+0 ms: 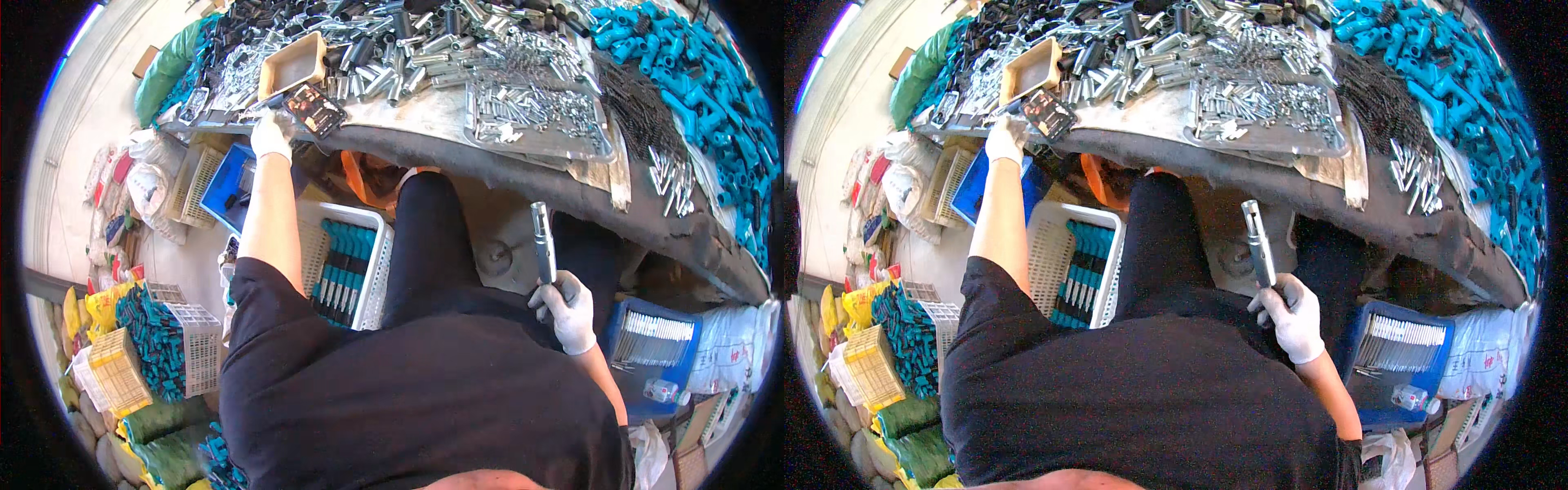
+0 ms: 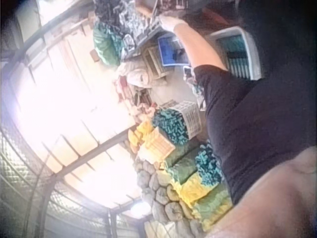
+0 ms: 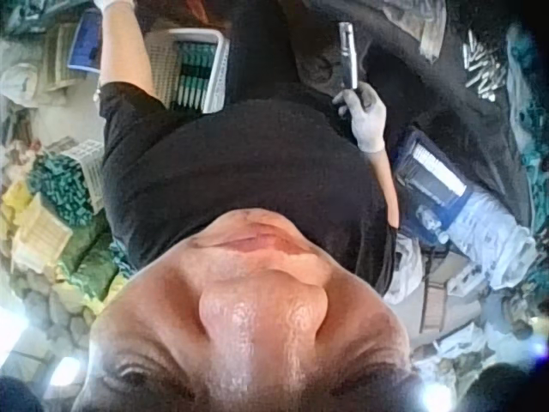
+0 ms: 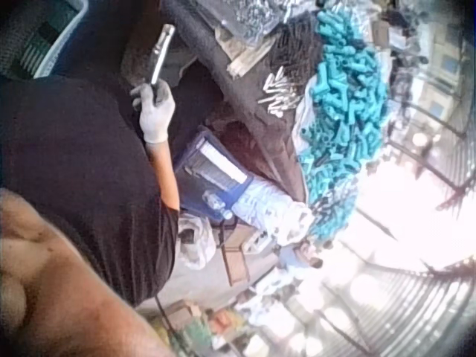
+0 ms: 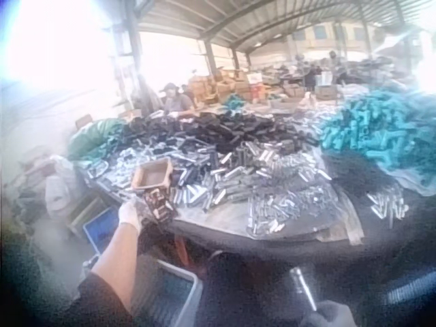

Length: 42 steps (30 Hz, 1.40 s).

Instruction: Assembling blue plastic handles and internal components onto metal tubes.

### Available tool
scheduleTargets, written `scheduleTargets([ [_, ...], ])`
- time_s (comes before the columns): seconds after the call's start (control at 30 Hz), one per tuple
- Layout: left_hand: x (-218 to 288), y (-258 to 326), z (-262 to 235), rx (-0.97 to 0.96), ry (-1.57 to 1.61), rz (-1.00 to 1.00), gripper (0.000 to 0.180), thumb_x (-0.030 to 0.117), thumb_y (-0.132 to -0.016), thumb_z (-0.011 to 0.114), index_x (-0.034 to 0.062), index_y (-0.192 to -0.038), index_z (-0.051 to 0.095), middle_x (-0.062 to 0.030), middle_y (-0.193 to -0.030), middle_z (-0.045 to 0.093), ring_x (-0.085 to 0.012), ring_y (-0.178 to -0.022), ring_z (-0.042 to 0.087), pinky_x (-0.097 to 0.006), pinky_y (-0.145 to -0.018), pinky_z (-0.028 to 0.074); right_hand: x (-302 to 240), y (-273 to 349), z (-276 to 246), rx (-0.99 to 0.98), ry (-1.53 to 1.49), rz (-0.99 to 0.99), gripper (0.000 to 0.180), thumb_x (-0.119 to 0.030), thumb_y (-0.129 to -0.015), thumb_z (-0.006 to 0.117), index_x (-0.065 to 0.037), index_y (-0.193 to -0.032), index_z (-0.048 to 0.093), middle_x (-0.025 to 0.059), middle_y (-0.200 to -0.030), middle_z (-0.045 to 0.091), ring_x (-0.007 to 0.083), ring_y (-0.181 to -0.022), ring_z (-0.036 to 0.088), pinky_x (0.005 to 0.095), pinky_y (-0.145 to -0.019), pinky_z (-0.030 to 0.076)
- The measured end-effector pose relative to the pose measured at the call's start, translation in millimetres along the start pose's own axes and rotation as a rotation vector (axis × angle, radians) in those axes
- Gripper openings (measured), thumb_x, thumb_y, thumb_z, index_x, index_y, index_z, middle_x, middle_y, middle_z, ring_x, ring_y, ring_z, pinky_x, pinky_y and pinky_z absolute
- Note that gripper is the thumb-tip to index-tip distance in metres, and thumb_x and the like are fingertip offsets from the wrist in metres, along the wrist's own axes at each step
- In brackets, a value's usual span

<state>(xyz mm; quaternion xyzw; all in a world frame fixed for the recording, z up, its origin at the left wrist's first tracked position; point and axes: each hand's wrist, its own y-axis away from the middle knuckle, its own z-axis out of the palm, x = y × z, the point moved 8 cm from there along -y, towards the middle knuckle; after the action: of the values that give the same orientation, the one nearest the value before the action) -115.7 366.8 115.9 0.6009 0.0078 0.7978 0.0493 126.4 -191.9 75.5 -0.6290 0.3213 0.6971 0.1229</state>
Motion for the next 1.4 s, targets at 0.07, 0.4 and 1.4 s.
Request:
scheduleTargets([
  [0.07, -12, -21, -36, 0.077, -0.157, -0.055, 0.027, 0.023, -0.092, 0.050, 0.0014, -0.106, 0.057, -0.0119, -0.096, 0.062, -0.0267, -0.077, 0.062, -0.039, -0.066, 0.052, -5, -8, 7, -0.017, 0.000, 0.014, 0.011, -0.006, -0.089, 0.055, 0.003, -0.095, 0.058, 0.0099, -0.074, 0.065, 0.0096, -0.056, 0.056, 0.0230, -0.053, 0.045],
  [0.4, -57, -17, -14, -0.116, -0.032, -0.293, 0.016, 0.024, -0.094, 0.053, 0.0086, -0.096, 0.058, -0.0050, -0.085, 0.061, -0.0154, -0.056, 0.050, -0.031, -0.050, 0.043, -18, -34, 39, -0.103, 0.021, 0.055, 0.012, -0.006, -0.088, 0.055, 0.004, -0.095, 0.057, 0.0112, -0.076, 0.066, 0.0110, -0.059, 0.058, 0.0231, -0.054, 0.047],
  [1.4, -28, -16, 7, -0.326, 0.023, 0.001, 0.018, 0.017, -0.093, 0.055, 0.0014, -0.102, 0.060, -0.0039, -0.071, 0.059, -0.0133, -0.047, 0.049, -0.029, -0.045, 0.043, -21, -37, 57, -0.156, 0.106, 0.022, 0.013, -0.007, -0.089, 0.054, 0.005, -0.095, 0.057, 0.0117, -0.076, 0.066, 0.0122, -0.060, 0.059, 0.0242, -0.056, 0.048],
])
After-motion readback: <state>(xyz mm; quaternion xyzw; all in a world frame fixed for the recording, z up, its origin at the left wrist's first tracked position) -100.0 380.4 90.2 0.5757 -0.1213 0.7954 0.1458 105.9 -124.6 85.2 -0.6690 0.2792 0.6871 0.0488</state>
